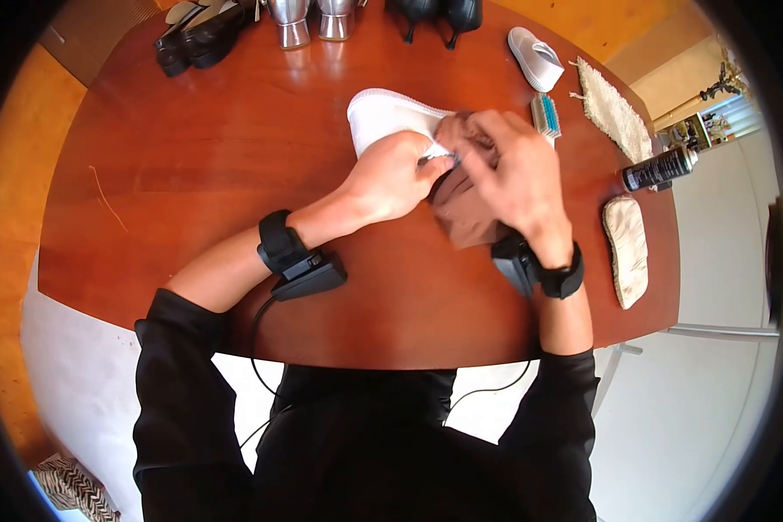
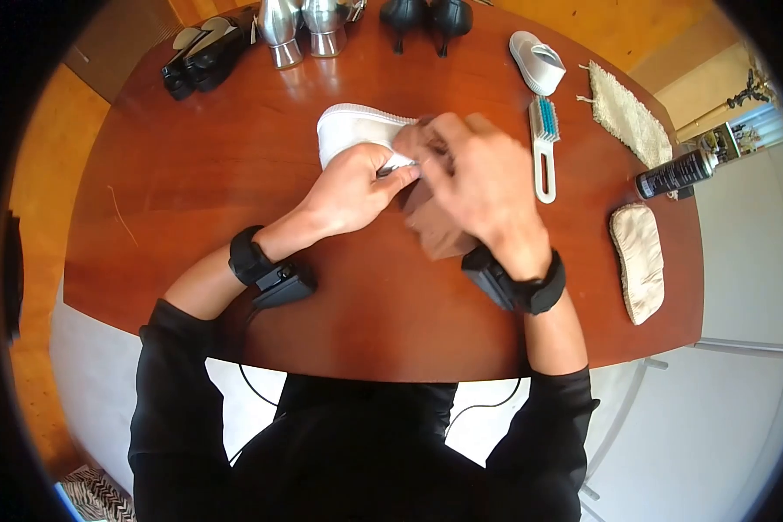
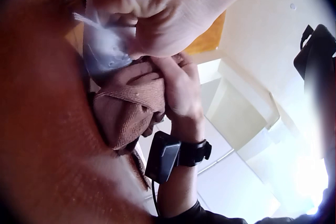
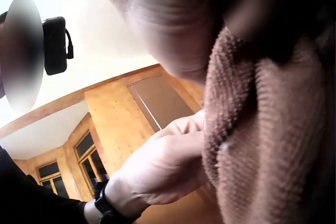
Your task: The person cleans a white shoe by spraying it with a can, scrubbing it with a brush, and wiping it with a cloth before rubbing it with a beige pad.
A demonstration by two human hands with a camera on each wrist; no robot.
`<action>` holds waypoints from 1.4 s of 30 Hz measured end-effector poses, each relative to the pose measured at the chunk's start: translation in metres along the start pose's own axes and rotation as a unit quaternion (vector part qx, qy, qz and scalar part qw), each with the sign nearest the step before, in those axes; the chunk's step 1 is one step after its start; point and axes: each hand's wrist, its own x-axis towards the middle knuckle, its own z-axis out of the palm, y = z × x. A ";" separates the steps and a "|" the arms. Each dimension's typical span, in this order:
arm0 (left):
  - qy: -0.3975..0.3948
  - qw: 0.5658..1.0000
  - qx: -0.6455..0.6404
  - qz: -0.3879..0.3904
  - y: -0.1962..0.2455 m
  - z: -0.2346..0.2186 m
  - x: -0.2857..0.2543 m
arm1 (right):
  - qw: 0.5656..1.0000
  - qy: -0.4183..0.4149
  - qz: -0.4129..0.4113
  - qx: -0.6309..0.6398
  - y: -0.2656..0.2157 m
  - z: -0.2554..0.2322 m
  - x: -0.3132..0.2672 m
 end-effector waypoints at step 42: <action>0.075 0.937 0.238 0.245 0.010 0.008 0.003 | 0.951 0.244 -0.187 0.022 -0.010 -0.008 0.005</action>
